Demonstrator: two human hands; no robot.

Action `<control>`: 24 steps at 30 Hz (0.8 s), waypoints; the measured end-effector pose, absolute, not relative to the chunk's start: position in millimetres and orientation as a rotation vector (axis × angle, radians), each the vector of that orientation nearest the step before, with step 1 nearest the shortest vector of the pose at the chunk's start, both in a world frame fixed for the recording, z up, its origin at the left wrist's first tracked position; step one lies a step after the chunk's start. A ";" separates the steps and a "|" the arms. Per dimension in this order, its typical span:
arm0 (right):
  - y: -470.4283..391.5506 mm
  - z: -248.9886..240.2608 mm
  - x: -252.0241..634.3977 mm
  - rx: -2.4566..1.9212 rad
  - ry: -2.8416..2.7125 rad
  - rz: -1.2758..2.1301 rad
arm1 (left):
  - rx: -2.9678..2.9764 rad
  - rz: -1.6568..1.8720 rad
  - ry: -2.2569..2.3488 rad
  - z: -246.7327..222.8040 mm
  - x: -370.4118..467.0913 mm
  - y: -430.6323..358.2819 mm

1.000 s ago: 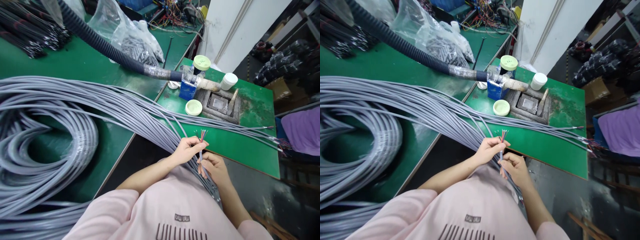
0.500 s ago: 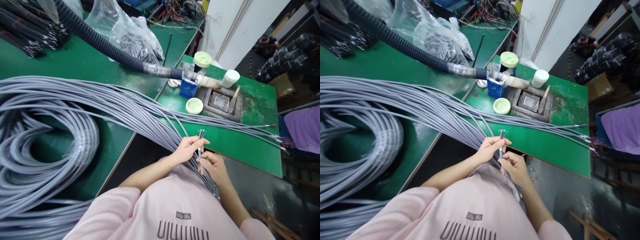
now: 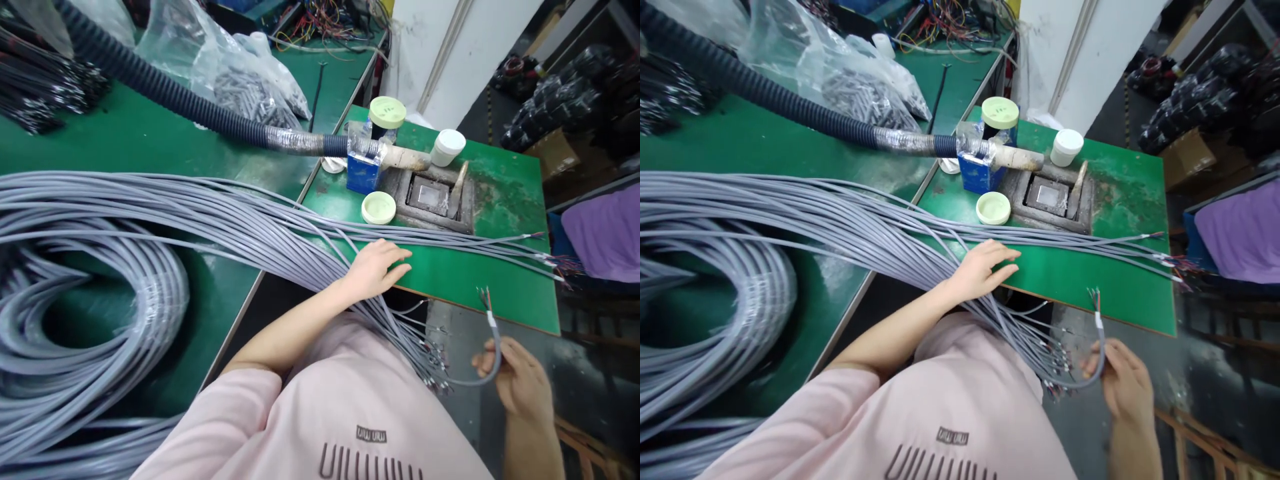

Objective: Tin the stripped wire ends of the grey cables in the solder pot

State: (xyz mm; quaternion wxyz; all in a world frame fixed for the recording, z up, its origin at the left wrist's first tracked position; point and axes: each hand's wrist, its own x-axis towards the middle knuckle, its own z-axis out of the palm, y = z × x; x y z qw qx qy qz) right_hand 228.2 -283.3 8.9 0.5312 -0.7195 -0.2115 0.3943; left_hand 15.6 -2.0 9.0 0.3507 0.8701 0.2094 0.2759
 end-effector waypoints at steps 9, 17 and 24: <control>-300.2 -22.0 212.2 -2.259 -0.965 1.124 | 2.785 0.464 0.825 1.5 55.4 19.2; -186.7 -0.9 159.7 -1.511 -0.847 1.169 | 2.555 0.776 0.672 20.2 40.3 1.5; -142.7 44.5 215.8 -1.113 -0.448 0.610 | 2.398 0.651 0.386 31.9 -8.8 -21.0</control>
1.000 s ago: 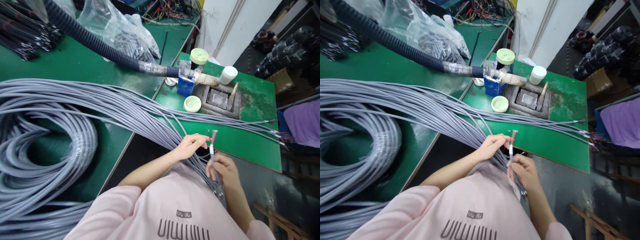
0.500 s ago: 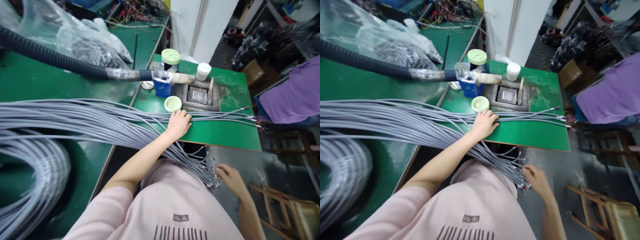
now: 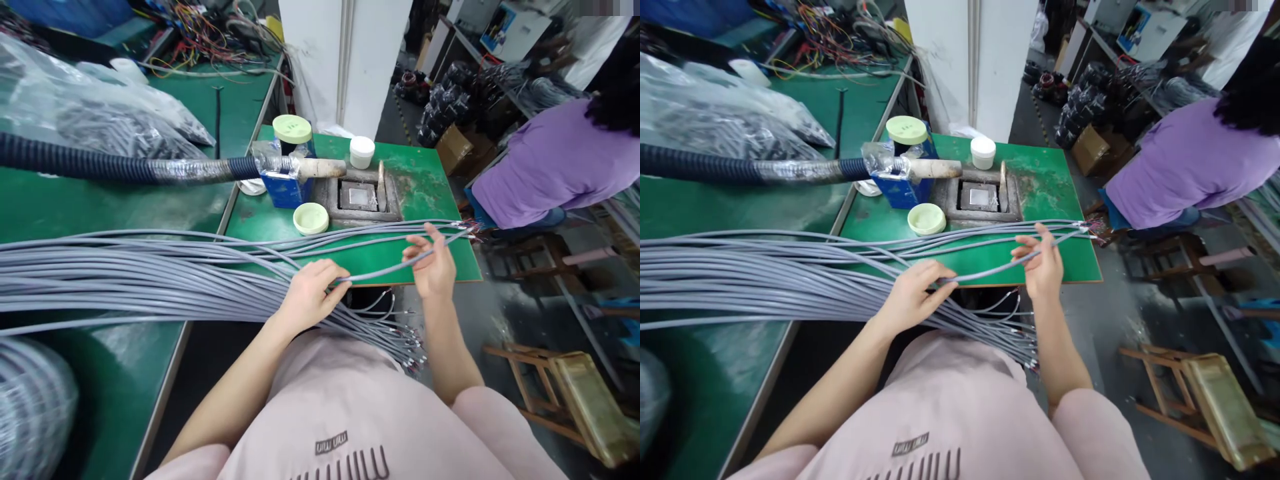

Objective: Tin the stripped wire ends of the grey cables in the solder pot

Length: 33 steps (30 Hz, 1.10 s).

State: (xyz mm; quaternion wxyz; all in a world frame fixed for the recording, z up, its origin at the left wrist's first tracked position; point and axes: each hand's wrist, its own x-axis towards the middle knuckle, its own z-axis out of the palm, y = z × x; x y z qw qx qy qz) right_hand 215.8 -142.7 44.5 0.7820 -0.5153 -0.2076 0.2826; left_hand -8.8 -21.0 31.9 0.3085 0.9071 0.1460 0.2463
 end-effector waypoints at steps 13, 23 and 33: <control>-194.4 26.8 143.8 -1.537 -0.864 1.190 | 1.239 0.379 0.435 26.4 19.2 -45.4; -199.2 26.3 138.8 -1.549 -1.149 1.380 | 0.885 0.396 0.470 11.9 27.2 -53.6; -168.3 3.3 118.4 -0.920 -0.597 1.685 | 0.790 0.418 0.463 6.3 19.6 -63.6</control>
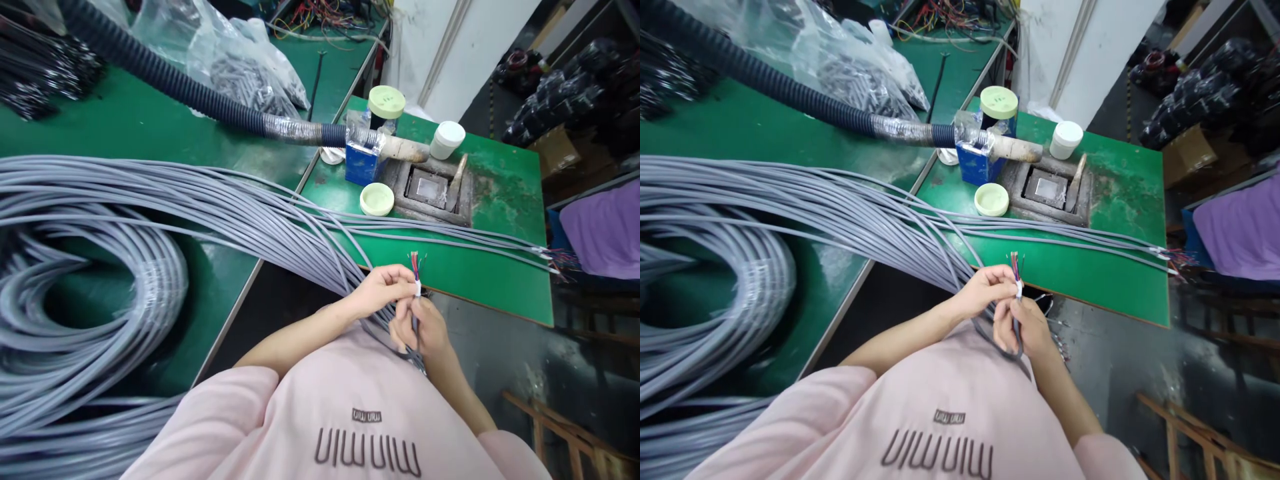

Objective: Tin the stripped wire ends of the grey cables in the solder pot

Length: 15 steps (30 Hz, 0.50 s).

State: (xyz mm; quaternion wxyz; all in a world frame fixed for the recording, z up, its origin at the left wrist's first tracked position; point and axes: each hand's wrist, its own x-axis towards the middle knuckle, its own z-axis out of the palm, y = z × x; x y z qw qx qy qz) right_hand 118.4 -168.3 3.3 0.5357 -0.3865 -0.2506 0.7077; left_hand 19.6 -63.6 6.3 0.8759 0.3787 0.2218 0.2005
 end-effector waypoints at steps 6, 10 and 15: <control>-160.6 7.0 110.2 -1.024 -0.625 1.555 | 0.802 0.625 0.506 12.1 18.3 -51.0; -159.9 4.9 107.5 -1.053 -0.642 1.553 | 0.743 0.681 0.567 18.3 22.0 -50.8; -159.2 2.7 106.3 -1.047 -0.633 1.563 | 0.634 0.669 0.617 15.7 22.8 -52.4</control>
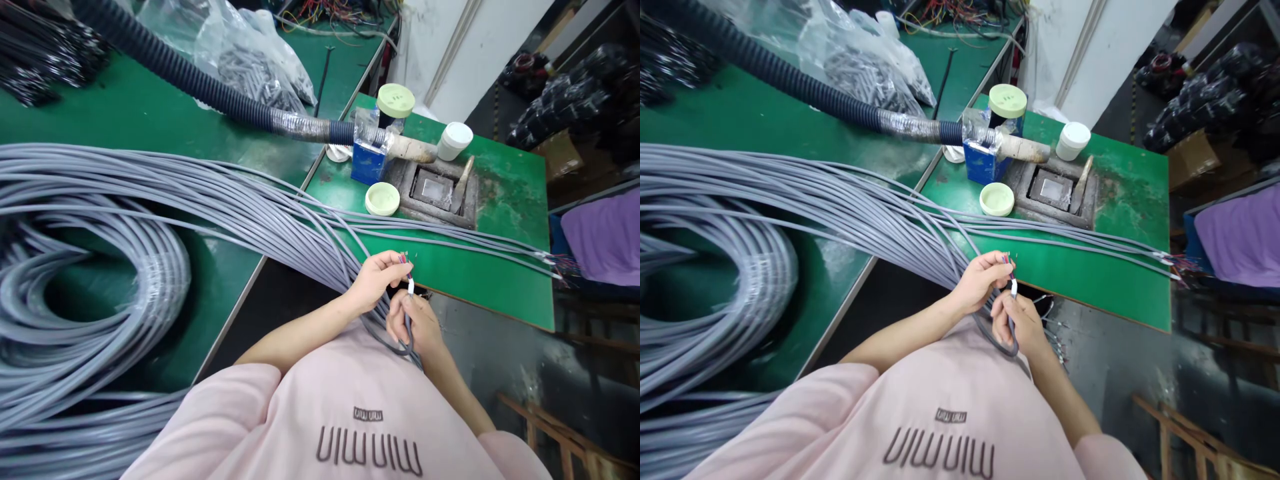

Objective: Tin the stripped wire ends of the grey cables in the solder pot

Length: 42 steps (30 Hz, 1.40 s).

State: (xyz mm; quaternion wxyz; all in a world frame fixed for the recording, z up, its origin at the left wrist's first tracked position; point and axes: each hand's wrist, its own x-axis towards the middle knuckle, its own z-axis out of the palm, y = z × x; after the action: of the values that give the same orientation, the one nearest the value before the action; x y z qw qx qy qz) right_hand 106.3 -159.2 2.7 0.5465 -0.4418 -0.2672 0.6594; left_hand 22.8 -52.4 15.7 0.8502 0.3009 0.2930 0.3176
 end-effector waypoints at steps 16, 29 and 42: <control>-160.4 5.7 121.1 -1.003 -0.525 1.668 | 1.194 0.958 0.536 -7.5 13.8 -56.9; -161.3 9.0 128.6 -0.908 -0.661 1.850 | 0.750 0.459 0.357 4.4 14.7 -27.7; -134.2 34.2 137.0 -1.734 -1.254 0.489 | 0.514 0.581 0.505 9.2 33.6 -54.1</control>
State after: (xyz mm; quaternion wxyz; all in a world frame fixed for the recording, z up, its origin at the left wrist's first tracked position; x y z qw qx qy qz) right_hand 137.0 -134.2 34.2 0.4555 -0.7032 -0.5086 0.1983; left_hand 33.6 -54.1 9.2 0.8947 0.2479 0.2438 0.2802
